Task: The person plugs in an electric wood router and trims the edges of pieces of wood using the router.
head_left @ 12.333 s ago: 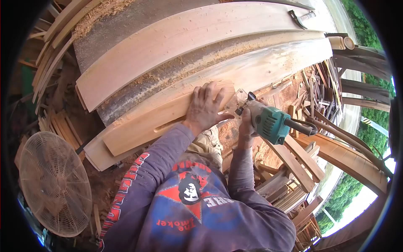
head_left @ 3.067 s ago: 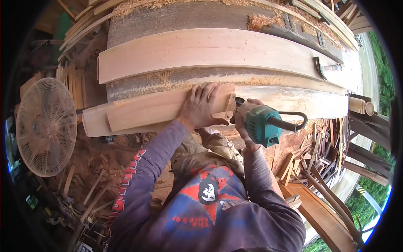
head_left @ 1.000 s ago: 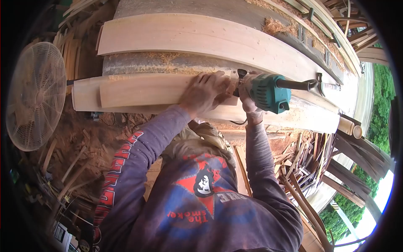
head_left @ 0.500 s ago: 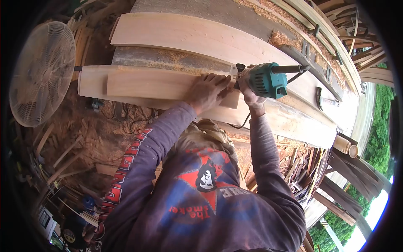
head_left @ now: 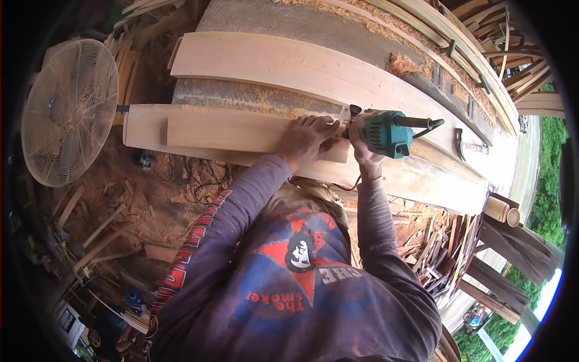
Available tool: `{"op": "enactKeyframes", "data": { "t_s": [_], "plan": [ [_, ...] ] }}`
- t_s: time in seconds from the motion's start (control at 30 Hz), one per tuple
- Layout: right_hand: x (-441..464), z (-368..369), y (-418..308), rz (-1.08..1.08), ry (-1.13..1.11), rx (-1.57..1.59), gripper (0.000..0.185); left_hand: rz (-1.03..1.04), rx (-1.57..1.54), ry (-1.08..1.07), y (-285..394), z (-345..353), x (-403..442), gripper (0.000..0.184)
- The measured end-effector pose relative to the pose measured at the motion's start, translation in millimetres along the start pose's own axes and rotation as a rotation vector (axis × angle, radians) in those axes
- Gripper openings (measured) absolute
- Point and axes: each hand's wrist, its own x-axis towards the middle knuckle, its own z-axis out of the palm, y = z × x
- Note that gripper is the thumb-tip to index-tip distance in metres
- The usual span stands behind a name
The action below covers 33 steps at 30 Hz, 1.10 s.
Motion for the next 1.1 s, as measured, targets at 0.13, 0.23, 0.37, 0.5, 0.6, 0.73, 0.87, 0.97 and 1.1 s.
{"op": "enactKeyframes", "data": {
  "t_s": [0.13,0.23,0.37,0.5,0.6,0.73,0.87,0.97,1.1],
  "plan": [
    [-10,-3,-13,0.161,0.06,-0.112,0.016,0.06,0.058,-0.048,-2,0,3,0.043],
    [-27,-1,-20,0.208,0.041,-0.178,0.022,0.096,0.034,-0.107,-2,-5,2,0.047],
    [-31,-1,-57,0.392,0.226,-0.221,0.02,0.228,0.018,-0.087,-5,-13,1,0.061],
    [-60,2,-100,0.808,0.449,-0.046,0.035,0.366,-0.007,-0.175,-18,-9,-6,0.079],
    [-67,2,-136,0.944,0.63,0.029,0.049,0.35,0.12,-0.267,-32,-25,-17,0.116],
    [-91,3,-177,1.064,0.639,-0.237,0.044,0.366,0.2,-0.435,-52,-30,-13,0.11],
    [-81,-6,-209,1.221,1.218,-0.146,0.051,0.309,0.059,-0.757,-37,-71,-1,0.108],
    [-87,-30,-219,1.17,1.332,0.076,0.056,0.196,-0.314,-1.13,-49,-90,7,0.106],
    [-69,-57,-224,1.15,1.403,0.038,0.059,0.174,-0.296,-1.031,-67,-86,12,0.086]
  ]
}}
